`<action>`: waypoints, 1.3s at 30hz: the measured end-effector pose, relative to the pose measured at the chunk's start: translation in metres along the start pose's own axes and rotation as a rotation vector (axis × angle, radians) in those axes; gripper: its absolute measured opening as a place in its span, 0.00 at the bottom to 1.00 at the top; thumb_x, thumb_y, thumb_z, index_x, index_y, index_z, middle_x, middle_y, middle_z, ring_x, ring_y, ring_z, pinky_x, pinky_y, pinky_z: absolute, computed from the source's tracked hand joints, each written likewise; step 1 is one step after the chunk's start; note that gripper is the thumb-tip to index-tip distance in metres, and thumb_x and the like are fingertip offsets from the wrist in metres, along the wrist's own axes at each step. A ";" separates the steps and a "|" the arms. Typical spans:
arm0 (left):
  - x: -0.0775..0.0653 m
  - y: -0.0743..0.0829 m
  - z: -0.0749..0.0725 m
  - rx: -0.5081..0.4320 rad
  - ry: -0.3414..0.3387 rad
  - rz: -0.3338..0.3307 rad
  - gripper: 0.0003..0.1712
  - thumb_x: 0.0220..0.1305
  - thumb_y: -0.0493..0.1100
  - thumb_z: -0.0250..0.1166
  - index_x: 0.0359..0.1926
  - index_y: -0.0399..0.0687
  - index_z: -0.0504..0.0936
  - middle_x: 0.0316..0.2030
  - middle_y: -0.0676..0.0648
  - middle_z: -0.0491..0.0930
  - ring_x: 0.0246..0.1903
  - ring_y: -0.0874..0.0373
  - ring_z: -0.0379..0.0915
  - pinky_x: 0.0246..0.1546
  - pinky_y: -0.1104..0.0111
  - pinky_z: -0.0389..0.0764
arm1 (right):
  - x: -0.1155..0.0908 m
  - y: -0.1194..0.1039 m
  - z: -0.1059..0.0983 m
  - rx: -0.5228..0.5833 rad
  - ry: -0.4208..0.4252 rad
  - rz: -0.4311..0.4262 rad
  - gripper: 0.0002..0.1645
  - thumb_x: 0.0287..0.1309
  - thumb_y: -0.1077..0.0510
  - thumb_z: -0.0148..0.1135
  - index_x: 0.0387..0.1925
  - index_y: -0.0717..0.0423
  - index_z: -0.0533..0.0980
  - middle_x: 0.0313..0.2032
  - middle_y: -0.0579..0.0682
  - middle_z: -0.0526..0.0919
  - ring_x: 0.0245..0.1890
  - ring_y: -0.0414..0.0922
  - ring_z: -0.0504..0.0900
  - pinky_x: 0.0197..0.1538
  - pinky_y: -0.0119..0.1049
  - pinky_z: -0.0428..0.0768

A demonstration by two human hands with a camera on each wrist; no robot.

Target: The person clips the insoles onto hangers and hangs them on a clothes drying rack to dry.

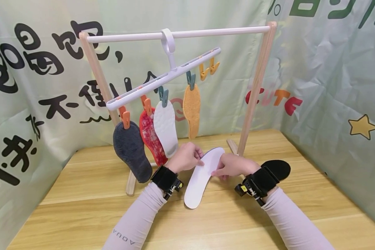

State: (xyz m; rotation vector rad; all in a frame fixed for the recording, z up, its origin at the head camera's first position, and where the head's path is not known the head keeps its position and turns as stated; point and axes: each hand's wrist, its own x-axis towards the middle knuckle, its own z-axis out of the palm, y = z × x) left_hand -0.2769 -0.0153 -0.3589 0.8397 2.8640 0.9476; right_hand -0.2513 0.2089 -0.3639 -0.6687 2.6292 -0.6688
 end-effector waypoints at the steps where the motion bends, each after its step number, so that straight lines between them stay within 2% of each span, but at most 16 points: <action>1: 0.000 0.000 0.000 -0.003 0.008 -0.002 0.10 0.55 0.37 0.83 0.32 0.48 0.88 0.26 0.54 0.85 0.29 0.66 0.77 0.40 0.72 0.80 | 0.000 0.001 0.000 0.011 0.013 -0.010 0.24 0.72 0.50 0.69 0.21 0.61 0.86 0.21 0.51 0.89 0.19 0.34 0.71 0.26 0.28 0.63; 7: 0.002 -0.001 -0.002 -0.027 0.055 -0.003 0.09 0.56 0.37 0.83 0.31 0.47 0.88 0.26 0.52 0.85 0.28 0.65 0.77 0.34 0.74 0.78 | 0.002 0.004 -0.002 0.044 0.078 -0.043 0.23 0.73 0.52 0.69 0.23 0.62 0.87 0.22 0.54 0.89 0.18 0.35 0.63 0.25 0.28 0.58; 16: 0.002 -0.001 -0.004 -0.058 0.105 0.005 0.09 0.57 0.37 0.83 0.33 0.45 0.88 0.28 0.50 0.87 0.29 0.63 0.79 0.32 0.74 0.79 | 0.003 0.003 -0.004 0.039 0.151 -0.026 0.22 0.74 0.51 0.68 0.24 0.61 0.87 0.22 0.53 0.88 0.18 0.36 0.64 0.27 0.31 0.60; 17: 0.002 -0.001 -0.004 -0.059 0.112 0.004 0.09 0.57 0.38 0.83 0.33 0.45 0.88 0.28 0.49 0.87 0.29 0.63 0.79 0.32 0.74 0.80 | 0.003 0.003 -0.004 0.027 0.164 -0.030 0.23 0.73 0.51 0.68 0.24 0.60 0.87 0.22 0.53 0.88 0.18 0.36 0.65 0.32 0.32 0.70; 18: 0.002 -0.002 -0.004 -0.060 0.119 0.002 0.09 0.57 0.38 0.83 0.33 0.45 0.88 0.28 0.49 0.87 0.29 0.63 0.79 0.32 0.74 0.80 | 0.003 0.003 -0.004 0.013 0.178 -0.037 0.23 0.73 0.51 0.68 0.23 0.60 0.87 0.21 0.53 0.88 0.18 0.35 0.67 0.43 0.36 0.77; 19: 0.002 -0.002 -0.005 -0.061 0.126 -0.001 0.09 0.57 0.38 0.83 0.33 0.45 0.88 0.28 0.50 0.87 0.29 0.63 0.79 0.32 0.74 0.80 | 0.003 0.003 -0.004 -0.002 0.192 -0.047 0.23 0.73 0.51 0.68 0.22 0.59 0.87 0.21 0.53 0.88 0.18 0.35 0.68 0.58 0.42 0.79; 21: 0.003 -0.002 -0.005 -0.059 0.139 -0.005 0.09 0.57 0.38 0.83 0.33 0.46 0.89 0.28 0.50 0.87 0.29 0.63 0.80 0.33 0.74 0.80 | 0.003 0.004 -0.004 -0.022 0.219 -0.068 0.24 0.73 0.52 0.68 0.20 0.58 0.86 0.20 0.53 0.86 0.17 0.36 0.68 0.81 0.55 0.59; 22: 0.003 -0.002 -0.005 -0.057 0.146 -0.008 0.09 0.57 0.39 0.83 0.33 0.46 0.89 0.28 0.50 0.87 0.29 0.63 0.80 0.33 0.74 0.79 | 0.003 0.004 -0.005 -0.029 0.232 -0.080 0.24 0.73 0.52 0.68 0.20 0.58 0.85 0.19 0.54 0.86 0.17 0.36 0.69 0.85 0.61 0.46; 23: 0.003 -0.002 -0.005 -0.059 0.153 -0.010 0.09 0.57 0.39 0.83 0.33 0.47 0.89 0.28 0.50 0.87 0.29 0.63 0.80 0.33 0.74 0.79 | 0.003 0.004 -0.005 -0.035 0.244 -0.093 0.25 0.73 0.53 0.68 0.19 0.59 0.85 0.19 0.54 0.85 0.17 0.36 0.70 0.84 0.65 0.33; 27: 0.003 -0.001 -0.006 -0.072 0.173 -0.017 0.08 0.58 0.39 0.82 0.33 0.47 0.89 0.28 0.50 0.88 0.30 0.62 0.80 0.34 0.72 0.80 | 0.004 0.003 -0.005 -0.033 0.280 -0.107 0.24 0.73 0.54 0.68 0.18 0.59 0.84 0.18 0.55 0.86 0.18 0.36 0.73 0.85 0.65 0.36; 31: 0.002 0.000 -0.007 -0.094 0.186 -0.029 0.08 0.59 0.39 0.82 0.33 0.46 0.89 0.29 0.50 0.88 0.31 0.61 0.81 0.35 0.72 0.81 | 0.005 0.002 -0.006 -0.013 0.307 -0.085 0.22 0.72 0.54 0.68 0.20 0.59 0.86 0.20 0.54 0.87 0.20 0.37 0.72 0.83 0.63 0.48; 32: 0.002 0.001 -0.007 -0.098 0.189 -0.033 0.08 0.59 0.39 0.82 0.33 0.46 0.89 0.29 0.50 0.88 0.31 0.61 0.81 0.35 0.72 0.81 | 0.005 0.002 -0.007 -0.003 0.311 -0.077 0.22 0.72 0.54 0.69 0.21 0.59 0.87 0.20 0.54 0.87 0.20 0.38 0.71 0.80 0.57 0.60; 34: 0.002 0.001 -0.007 -0.104 0.197 -0.035 0.08 0.59 0.38 0.82 0.34 0.46 0.88 0.30 0.50 0.88 0.32 0.61 0.81 0.35 0.72 0.81 | 0.006 0.002 -0.007 0.006 0.325 -0.068 0.21 0.72 0.54 0.69 0.22 0.58 0.87 0.20 0.53 0.87 0.20 0.38 0.70 0.74 0.54 0.67; 35: 0.002 0.001 -0.007 -0.106 0.201 -0.036 0.08 0.59 0.38 0.82 0.34 0.46 0.88 0.30 0.50 0.88 0.32 0.61 0.81 0.35 0.71 0.81 | 0.006 0.003 -0.007 0.011 0.329 -0.063 0.21 0.73 0.54 0.69 0.22 0.58 0.87 0.20 0.52 0.86 0.20 0.38 0.68 0.65 0.49 0.73; 37: 0.001 0.002 -0.008 -0.112 0.208 -0.035 0.08 0.59 0.38 0.81 0.34 0.46 0.88 0.30 0.49 0.88 0.32 0.60 0.81 0.35 0.71 0.81 | 0.006 0.003 -0.007 0.012 0.337 -0.060 0.21 0.73 0.53 0.69 0.23 0.57 0.87 0.20 0.52 0.86 0.20 0.38 0.67 0.52 0.43 0.72; 39: 0.001 0.002 -0.009 -0.120 0.215 -0.033 0.08 0.59 0.38 0.81 0.33 0.46 0.88 0.30 0.49 0.88 0.32 0.60 0.81 0.36 0.71 0.81 | 0.007 0.004 -0.007 0.012 0.345 -0.067 0.21 0.73 0.53 0.69 0.23 0.57 0.87 0.21 0.52 0.85 0.18 0.37 0.66 0.52 0.42 0.70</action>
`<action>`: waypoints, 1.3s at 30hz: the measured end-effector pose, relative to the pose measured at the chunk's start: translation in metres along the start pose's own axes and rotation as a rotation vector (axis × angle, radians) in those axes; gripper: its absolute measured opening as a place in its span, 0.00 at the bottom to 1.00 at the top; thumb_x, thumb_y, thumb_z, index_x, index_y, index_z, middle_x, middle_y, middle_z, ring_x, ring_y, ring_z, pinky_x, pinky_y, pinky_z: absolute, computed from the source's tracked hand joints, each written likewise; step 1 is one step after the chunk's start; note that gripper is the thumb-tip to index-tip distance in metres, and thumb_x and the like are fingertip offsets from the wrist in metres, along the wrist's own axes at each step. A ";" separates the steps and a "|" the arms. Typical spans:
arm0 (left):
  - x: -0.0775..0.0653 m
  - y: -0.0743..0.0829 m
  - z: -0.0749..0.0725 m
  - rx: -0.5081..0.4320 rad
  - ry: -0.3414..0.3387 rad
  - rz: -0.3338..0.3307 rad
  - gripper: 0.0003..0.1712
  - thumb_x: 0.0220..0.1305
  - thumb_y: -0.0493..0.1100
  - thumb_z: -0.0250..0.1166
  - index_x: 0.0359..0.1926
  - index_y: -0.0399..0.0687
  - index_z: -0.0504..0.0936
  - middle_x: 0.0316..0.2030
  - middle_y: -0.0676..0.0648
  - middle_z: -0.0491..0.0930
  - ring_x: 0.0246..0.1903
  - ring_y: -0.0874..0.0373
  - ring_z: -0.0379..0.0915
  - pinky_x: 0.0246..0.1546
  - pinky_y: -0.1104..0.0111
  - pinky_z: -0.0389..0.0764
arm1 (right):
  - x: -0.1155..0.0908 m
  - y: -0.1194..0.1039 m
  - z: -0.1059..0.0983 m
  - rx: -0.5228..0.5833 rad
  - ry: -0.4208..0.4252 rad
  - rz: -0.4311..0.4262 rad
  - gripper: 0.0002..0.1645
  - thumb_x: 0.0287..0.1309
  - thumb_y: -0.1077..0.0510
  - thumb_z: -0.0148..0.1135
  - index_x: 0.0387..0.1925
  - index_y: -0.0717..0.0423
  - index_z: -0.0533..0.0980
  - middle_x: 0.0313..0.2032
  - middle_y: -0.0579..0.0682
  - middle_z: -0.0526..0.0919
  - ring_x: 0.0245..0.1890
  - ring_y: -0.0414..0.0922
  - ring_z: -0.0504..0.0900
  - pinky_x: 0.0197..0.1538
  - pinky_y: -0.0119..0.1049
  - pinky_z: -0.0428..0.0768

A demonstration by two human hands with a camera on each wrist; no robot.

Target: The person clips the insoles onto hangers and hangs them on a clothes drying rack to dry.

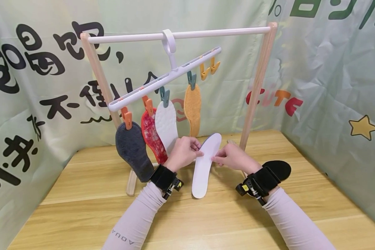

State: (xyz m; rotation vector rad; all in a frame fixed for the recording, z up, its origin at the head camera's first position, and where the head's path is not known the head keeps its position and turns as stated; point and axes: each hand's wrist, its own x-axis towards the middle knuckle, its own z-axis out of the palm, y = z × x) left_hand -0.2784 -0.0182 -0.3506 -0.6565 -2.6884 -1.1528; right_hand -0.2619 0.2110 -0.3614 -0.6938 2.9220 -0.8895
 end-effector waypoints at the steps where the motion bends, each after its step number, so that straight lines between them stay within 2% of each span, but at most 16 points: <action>1: 0.000 0.000 0.000 -0.003 0.002 0.000 0.08 0.59 0.38 0.81 0.33 0.46 0.88 0.30 0.49 0.88 0.32 0.60 0.81 0.36 0.70 0.80 | 0.000 0.000 0.000 0.001 0.001 0.002 0.20 0.73 0.53 0.68 0.24 0.57 0.87 0.21 0.52 0.85 0.18 0.37 0.65 0.49 0.40 0.67; 4: -0.001 0.001 -0.001 -0.010 0.012 0.005 0.08 0.59 0.38 0.81 0.32 0.47 0.88 0.29 0.50 0.88 0.31 0.60 0.81 0.36 0.70 0.81 | 0.001 0.001 0.000 0.007 0.008 0.000 0.20 0.73 0.53 0.69 0.24 0.58 0.87 0.20 0.51 0.85 0.18 0.37 0.64 0.44 0.36 0.67; 8: -0.001 0.002 -0.001 -0.015 0.024 0.011 0.08 0.58 0.38 0.81 0.32 0.46 0.88 0.29 0.50 0.88 0.30 0.61 0.81 0.37 0.70 0.81 | 0.002 0.003 -0.001 0.027 0.011 0.006 0.21 0.73 0.53 0.69 0.23 0.58 0.86 0.18 0.48 0.81 0.18 0.37 0.61 0.29 0.32 0.62; 11: -0.001 0.003 -0.001 -0.024 0.030 0.012 0.08 0.59 0.37 0.81 0.33 0.46 0.88 0.30 0.49 0.88 0.31 0.61 0.82 0.38 0.69 0.82 | 0.002 0.002 -0.001 0.039 0.013 0.015 0.19 0.73 0.54 0.69 0.25 0.59 0.87 0.19 0.47 0.83 0.18 0.37 0.63 0.26 0.30 0.60; 14: 0.000 0.002 -0.001 -0.038 0.040 0.012 0.08 0.59 0.37 0.81 0.34 0.46 0.88 0.31 0.49 0.89 0.32 0.60 0.83 0.39 0.69 0.83 | 0.002 0.001 -0.002 0.045 0.026 0.027 0.16 0.73 0.54 0.69 0.30 0.59 0.90 0.24 0.52 0.89 0.21 0.39 0.74 0.28 0.30 0.66; 17: 0.000 0.001 -0.001 -0.053 0.054 0.010 0.08 0.59 0.37 0.81 0.34 0.45 0.88 0.32 0.48 0.89 0.33 0.59 0.84 0.40 0.68 0.84 | 0.002 -0.001 -0.003 0.051 0.040 0.035 0.13 0.73 0.55 0.69 0.37 0.59 0.91 0.30 0.56 0.92 0.28 0.47 0.86 0.33 0.32 0.75; 19: 0.000 0.001 -0.001 -0.058 0.063 0.007 0.08 0.59 0.37 0.81 0.34 0.44 0.88 0.32 0.48 0.89 0.33 0.59 0.84 0.40 0.68 0.84 | 0.002 -0.001 -0.003 0.057 0.047 0.038 0.13 0.73 0.55 0.68 0.40 0.60 0.91 0.32 0.57 0.93 0.33 0.51 0.90 0.35 0.34 0.78; 22: 0.000 0.001 -0.001 -0.057 0.074 0.008 0.09 0.59 0.37 0.81 0.34 0.45 0.87 0.32 0.48 0.89 0.33 0.60 0.84 0.40 0.68 0.84 | 0.002 -0.001 -0.004 0.066 0.057 0.040 0.13 0.73 0.56 0.68 0.43 0.61 0.91 0.33 0.58 0.93 0.35 0.54 0.91 0.36 0.35 0.80; 26: -0.001 0.002 -0.002 -0.060 0.088 0.023 0.09 0.59 0.37 0.81 0.34 0.45 0.87 0.31 0.48 0.89 0.32 0.60 0.84 0.40 0.68 0.85 | 0.001 -0.001 -0.004 0.083 0.075 0.045 0.13 0.73 0.56 0.68 0.45 0.63 0.91 0.34 0.59 0.93 0.35 0.53 0.91 0.37 0.35 0.81; 35: 0.000 0.003 -0.003 -0.104 0.126 0.043 0.09 0.59 0.37 0.82 0.35 0.42 0.88 0.31 0.46 0.90 0.31 0.59 0.86 0.37 0.70 0.86 | 0.001 -0.002 -0.006 0.106 0.139 0.068 0.13 0.73 0.54 0.68 0.41 0.60 0.91 0.32 0.51 0.93 0.34 0.49 0.91 0.38 0.36 0.83; 39: 0.001 0.003 -0.003 -0.108 0.149 0.045 0.09 0.59 0.37 0.82 0.35 0.42 0.89 0.31 0.46 0.90 0.30 0.59 0.85 0.37 0.70 0.86 | 0.001 -0.003 -0.006 0.115 0.174 0.072 0.13 0.73 0.54 0.69 0.43 0.60 0.91 0.32 0.52 0.93 0.35 0.49 0.91 0.38 0.36 0.83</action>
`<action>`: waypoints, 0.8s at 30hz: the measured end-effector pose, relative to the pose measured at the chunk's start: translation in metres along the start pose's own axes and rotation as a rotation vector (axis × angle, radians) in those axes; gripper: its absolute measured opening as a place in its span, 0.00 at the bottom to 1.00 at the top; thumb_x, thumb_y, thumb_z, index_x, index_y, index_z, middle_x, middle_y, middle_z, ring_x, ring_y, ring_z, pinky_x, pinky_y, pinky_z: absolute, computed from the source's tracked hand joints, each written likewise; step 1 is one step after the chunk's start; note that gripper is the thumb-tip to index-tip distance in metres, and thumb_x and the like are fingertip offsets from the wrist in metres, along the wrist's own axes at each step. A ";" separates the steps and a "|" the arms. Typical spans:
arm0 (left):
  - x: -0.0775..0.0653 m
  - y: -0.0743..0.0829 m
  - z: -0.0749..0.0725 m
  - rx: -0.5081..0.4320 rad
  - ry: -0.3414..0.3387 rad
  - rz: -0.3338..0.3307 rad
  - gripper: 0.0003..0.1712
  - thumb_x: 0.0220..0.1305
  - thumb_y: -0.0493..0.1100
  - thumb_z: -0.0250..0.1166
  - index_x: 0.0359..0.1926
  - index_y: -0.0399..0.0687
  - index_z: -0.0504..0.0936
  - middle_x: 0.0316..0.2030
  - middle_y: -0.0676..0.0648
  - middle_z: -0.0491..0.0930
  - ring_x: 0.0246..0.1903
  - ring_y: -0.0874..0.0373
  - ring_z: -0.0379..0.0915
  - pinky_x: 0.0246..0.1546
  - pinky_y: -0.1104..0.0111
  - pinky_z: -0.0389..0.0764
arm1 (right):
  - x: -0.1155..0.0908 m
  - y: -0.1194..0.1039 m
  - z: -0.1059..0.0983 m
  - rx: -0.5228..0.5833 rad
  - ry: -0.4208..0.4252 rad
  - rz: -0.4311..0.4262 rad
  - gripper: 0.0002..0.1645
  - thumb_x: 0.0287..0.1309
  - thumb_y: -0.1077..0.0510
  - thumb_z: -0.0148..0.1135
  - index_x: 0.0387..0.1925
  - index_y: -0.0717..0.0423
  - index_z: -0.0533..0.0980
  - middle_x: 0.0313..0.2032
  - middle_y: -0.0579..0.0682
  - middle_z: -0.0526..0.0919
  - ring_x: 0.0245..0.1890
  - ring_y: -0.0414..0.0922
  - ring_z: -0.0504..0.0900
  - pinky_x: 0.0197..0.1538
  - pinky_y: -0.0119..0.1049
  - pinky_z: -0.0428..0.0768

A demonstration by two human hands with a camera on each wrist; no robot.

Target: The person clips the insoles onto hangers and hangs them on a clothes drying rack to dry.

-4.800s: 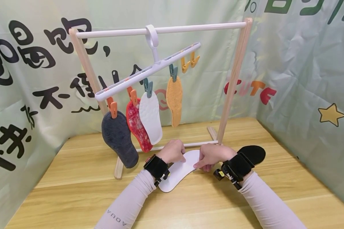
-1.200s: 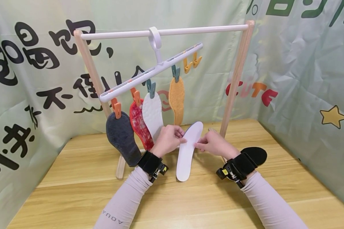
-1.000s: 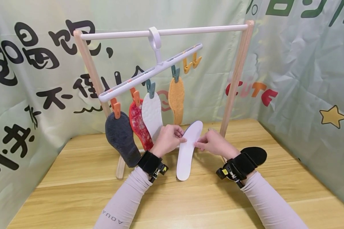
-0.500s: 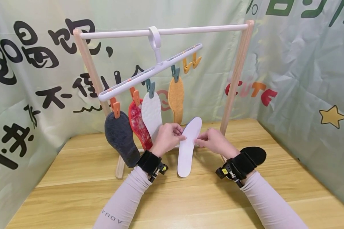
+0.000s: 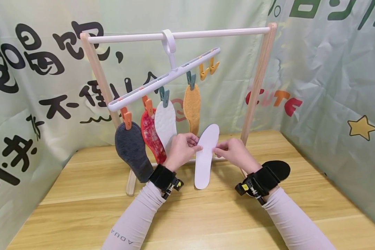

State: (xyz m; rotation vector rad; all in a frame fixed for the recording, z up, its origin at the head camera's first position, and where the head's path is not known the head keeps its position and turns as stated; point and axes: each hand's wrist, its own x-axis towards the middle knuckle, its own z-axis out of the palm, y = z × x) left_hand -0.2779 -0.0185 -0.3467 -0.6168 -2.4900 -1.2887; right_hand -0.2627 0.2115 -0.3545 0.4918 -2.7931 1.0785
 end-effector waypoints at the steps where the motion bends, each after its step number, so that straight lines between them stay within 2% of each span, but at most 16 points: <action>1: 0.000 0.000 0.000 0.005 0.006 0.001 0.09 0.59 0.38 0.82 0.35 0.43 0.89 0.31 0.46 0.90 0.30 0.60 0.85 0.37 0.70 0.86 | 0.000 0.000 0.000 0.002 0.009 -0.002 0.13 0.73 0.54 0.69 0.43 0.60 0.91 0.32 0.53 0.93 0.36 0.50 0.91 0.38 0.36 0.83; 6: 0.000 0.000 -0.001 0.011 0.021 -0.007 0.10 0.59 0.39 0.83 0.35 0.43 0.89 0.30 0.46 0.90 0.30 0.60 0.84 0.38 0.69 0.85 | 0.000 -0.002 0.000 0.009 0.043 0.003 0.12 0.72 0.54 0.70 0.43 0.59 0.91 0.35 0.56 0.94 0.37 0.52 0.92 0.38 0.36 0.84; 12: 0.000 0.001 -0.001 0.018 0.031 -0.018 0.10 0.59 0.41 0.83 0.35 0.44 0.89 0.30 0.47 0.90 0.30 0.60 0.83 0.38 0.69 0.85 | -0.001 -0.002 0.000 0.006 0.077 0.013 0.12 0.72 0.53 0.70 0.44 0.58 0.91 0.33 0.52 0.94 0.37 0.48 0.92 0.39 0.37 0.84; 18: 0.000 0.003 -0.002 0.016 0.047 -0.015 0.11 0.58 0.41 0.84 0.34 0.44 0.89 0.29 0.47 0.90 0.29 0.61 0.82 0.37 0.70 0.84 | -0.002 -0.003 0.000 0.018 0.123 0.001 0.13 0.72 0.53 0.71 0.43 0.58 0.91 0.34 0.56 0.94 0.39 0.53 0.93 0.40 0.38 0.84; 24: 0.000 0.003 -0.003 0.010 0.058 -0.007 0.11 0.58 0.41 0.84 0.35 0.44 0.89 0.29 0.47 0.90 0.29 0.60 0.83 0.36 0.70 0.84 | -0.002 -0.004 -0.001 0.027 0.139 0.014 0.14 0.72 0.51 0.71 0.43 0.58 0.91 0.33 0.52 0.94 0.38 0.49 0.93 0.41 0.38 0.84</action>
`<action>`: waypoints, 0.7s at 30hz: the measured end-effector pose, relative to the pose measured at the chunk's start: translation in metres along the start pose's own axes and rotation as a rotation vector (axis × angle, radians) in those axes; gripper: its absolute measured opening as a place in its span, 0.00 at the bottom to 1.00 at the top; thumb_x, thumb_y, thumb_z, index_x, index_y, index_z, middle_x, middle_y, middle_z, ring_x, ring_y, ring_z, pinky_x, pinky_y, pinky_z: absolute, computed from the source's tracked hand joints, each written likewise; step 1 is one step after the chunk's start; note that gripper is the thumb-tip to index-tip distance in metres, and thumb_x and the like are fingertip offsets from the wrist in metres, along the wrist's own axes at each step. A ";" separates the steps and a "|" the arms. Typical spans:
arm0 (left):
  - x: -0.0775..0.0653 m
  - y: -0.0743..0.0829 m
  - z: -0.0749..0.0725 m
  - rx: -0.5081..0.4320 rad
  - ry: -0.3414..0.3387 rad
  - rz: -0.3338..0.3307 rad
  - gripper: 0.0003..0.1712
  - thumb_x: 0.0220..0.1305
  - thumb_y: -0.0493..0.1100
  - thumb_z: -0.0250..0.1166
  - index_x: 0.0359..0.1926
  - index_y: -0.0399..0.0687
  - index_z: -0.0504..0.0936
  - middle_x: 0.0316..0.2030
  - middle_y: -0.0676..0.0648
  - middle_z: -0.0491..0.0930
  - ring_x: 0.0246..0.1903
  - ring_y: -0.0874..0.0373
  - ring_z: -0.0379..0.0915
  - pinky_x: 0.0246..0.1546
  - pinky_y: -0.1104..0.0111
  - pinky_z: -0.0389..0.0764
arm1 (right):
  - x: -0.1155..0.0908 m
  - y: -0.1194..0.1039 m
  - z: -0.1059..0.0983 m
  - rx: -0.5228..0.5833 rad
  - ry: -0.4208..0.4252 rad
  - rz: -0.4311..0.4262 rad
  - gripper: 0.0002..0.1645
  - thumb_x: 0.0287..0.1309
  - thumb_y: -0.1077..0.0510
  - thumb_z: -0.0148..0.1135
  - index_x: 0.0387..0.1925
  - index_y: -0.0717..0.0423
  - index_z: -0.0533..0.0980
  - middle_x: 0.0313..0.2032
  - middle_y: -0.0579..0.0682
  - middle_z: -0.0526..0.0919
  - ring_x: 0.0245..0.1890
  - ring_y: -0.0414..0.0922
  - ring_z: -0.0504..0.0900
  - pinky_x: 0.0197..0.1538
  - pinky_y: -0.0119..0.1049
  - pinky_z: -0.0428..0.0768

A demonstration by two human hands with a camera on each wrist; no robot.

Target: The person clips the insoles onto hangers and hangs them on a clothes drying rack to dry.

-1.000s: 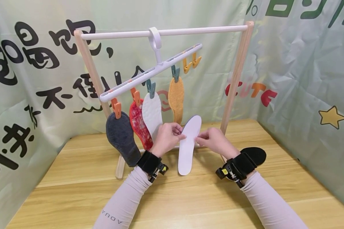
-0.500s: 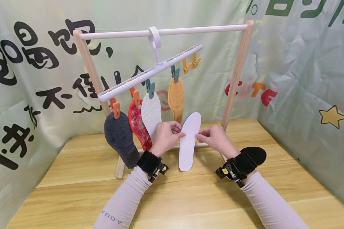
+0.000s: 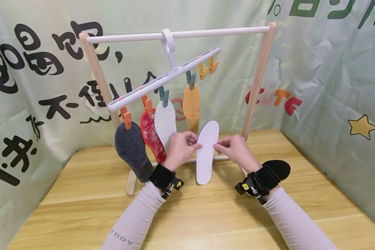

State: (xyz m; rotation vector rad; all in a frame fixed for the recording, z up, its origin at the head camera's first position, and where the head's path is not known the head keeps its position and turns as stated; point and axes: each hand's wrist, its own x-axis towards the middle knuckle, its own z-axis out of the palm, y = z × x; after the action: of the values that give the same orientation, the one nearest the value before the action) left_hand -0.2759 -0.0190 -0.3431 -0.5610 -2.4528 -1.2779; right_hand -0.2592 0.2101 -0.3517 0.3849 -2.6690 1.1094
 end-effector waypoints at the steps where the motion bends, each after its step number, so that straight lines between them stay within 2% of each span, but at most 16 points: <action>1: 0.000 0.000 0.000 -0.001 0.001 -0.001 0.11 0.58 0.42 0.84 0.35 0.44 0.89 0.29 0.47 0.90 0.29 0.60 0.84 0.36 0.69 0.84 | 0.000 0.000 0.000 0.002 0.001 0.005 0.14 0.72 0.50 0.71 0.43 0.57 0.91 0.33 0.52 0.94 0.38 0.49 0.93 0.41 0.37 0.84; 8: 0.000 0.004 -0.001 -0.002 -0.001 -0.012 0.11 0.59 0.43 0.83 0.36 0.45 0.90 0.30 0.48 0.91 0.30 0.60 0.85 0.35 0.70 0.83 | 0.000 -0.001 -0.001 0.071 0.017 0.028 0.14 0.73 0.52 0.70 0.45 0.60 0.90 0.36 0.55 0.94 0.38 0.49 0.94 0.42 0.37 0.89; 15: -0.001 0.005 0.000 -0.023 -0.009 -0.013 0.10 0.61 0.43 0.82 0.36 0.44 0.90 0.30 0.47 0.91 0.30 0.59 0.85 0.34 0.70 0.82 | 0.001 -0.001 -0.004 0.134 0.027 0.035 0.14 0.73 0.53 0.70 0.45 0.61 0.89 0.36 0.56 0.94 0.39 0.55 0.94 0.41 0.36 0.90; 21: -0.001 0.003 0.001 -0.029 -0.011 -0.021 0.09 0.62 0.44 0.81 0.36 0.45 0.90 0.30 0.47 0.91 0.30 0.60 0.85 0.32 0.70 0.80 | 0.002 -0.002 -0.006 0.127 0.037 0.036 0.15 0.73 0.52 0.70 0.46 0.60 0.89 0.35 0.55 0.94 0.38 0.51 0.94 0.41 0.35 0.89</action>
State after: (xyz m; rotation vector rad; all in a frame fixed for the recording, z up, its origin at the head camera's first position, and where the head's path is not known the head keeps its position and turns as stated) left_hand -0.2734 -0.0166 -0.3425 -0.5528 -2.4587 -1.3233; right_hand -0.2594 0.2125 -0.3459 0.3359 -2.5910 1.2884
